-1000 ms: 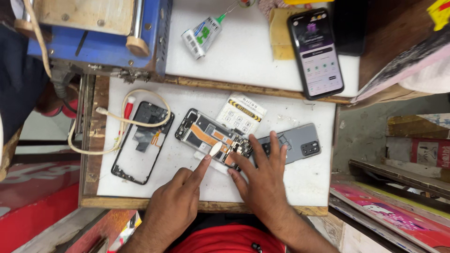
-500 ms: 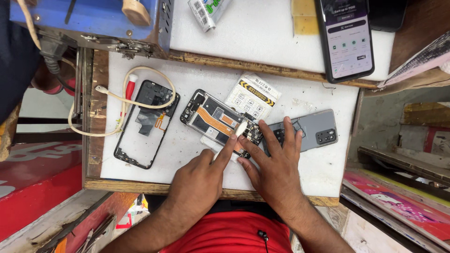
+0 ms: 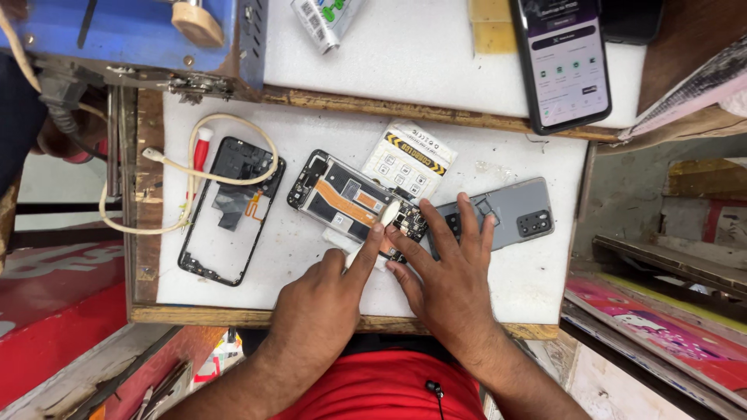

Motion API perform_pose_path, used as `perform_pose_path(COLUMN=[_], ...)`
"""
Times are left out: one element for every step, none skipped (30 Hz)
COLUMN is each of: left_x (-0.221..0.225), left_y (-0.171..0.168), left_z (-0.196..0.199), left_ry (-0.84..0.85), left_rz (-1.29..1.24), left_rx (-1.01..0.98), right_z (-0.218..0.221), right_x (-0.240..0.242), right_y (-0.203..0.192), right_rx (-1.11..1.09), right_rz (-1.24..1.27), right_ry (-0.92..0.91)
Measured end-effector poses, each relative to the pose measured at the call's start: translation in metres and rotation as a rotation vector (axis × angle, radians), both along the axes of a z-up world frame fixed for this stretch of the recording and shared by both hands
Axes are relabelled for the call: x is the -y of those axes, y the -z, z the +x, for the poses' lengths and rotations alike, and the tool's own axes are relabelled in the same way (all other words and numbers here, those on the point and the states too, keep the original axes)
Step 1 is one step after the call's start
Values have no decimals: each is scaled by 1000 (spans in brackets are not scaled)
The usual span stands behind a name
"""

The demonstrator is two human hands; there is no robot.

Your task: The person cleans the internal components of a disassembled smartphone using a cotton swab and a liquid from a spray bottle. They handle the phone's motherboard and frame, applying the liquid to the swab and wiping specific areas of the circuitry.

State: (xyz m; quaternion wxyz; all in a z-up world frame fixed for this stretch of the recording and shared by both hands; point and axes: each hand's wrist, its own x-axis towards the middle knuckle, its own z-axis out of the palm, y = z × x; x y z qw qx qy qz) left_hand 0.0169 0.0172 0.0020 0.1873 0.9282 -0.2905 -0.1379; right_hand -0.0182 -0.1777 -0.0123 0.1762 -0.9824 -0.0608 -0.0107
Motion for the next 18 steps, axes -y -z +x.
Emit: perform_pose_path(left_x=[1,3,3,2,1,1,1,1,1,3,5,5,4,3,3,3,3,3], left_y=[1,4,5,4,3,2,2,1,1,2,3,3,2,-1,-2,-2,-3,-3], left_z=[2,5,6,4,3,2,3,3,4,7,10,11,11,9,8,9,10,12], left_ry=[8,16,16,12,11,10,20,29,41,43,34,24,23,21,24,35,50,65], left_rz=[-3,-7,-7,-16,-28,-41,-27,-13,2,-8,-12,-16,-17,-19,-23,-12,3,17], left_rx=[10,20,33,33,34,36,23,10,-4,-4,-6,-8,-9,-9,-12,-45,-75,-105], right_z=[0,0,0,0,0,2,2,2,2,2,2,2,2,3,3,3,3,4], right_x=[0,-1,-1,-1,-1,-1,-1,0,0,-1,-2,-3,-2,-2,-1,-1,-1,-1], right_y=[0,0,-1,-1,-2,-2,-2,-2,-2,-2,-2,-3,-3,-4,-4,-5,-5,-4], right_rx=[4,7,3,-1,-5,2,6,10,6,3,-2,-1,2,6,6,6,9,4], right_rz=[-5,-10,-11,-13,-18,-10,-4,2,-3,-8,-8,-8,-14,-20,-17,-13,-8,-7], right_ry=[-4,-9,-7,-5,0,-6,-8,-9,-4,1,-6,-9,-10,-10,-14,-18,-18,-8])
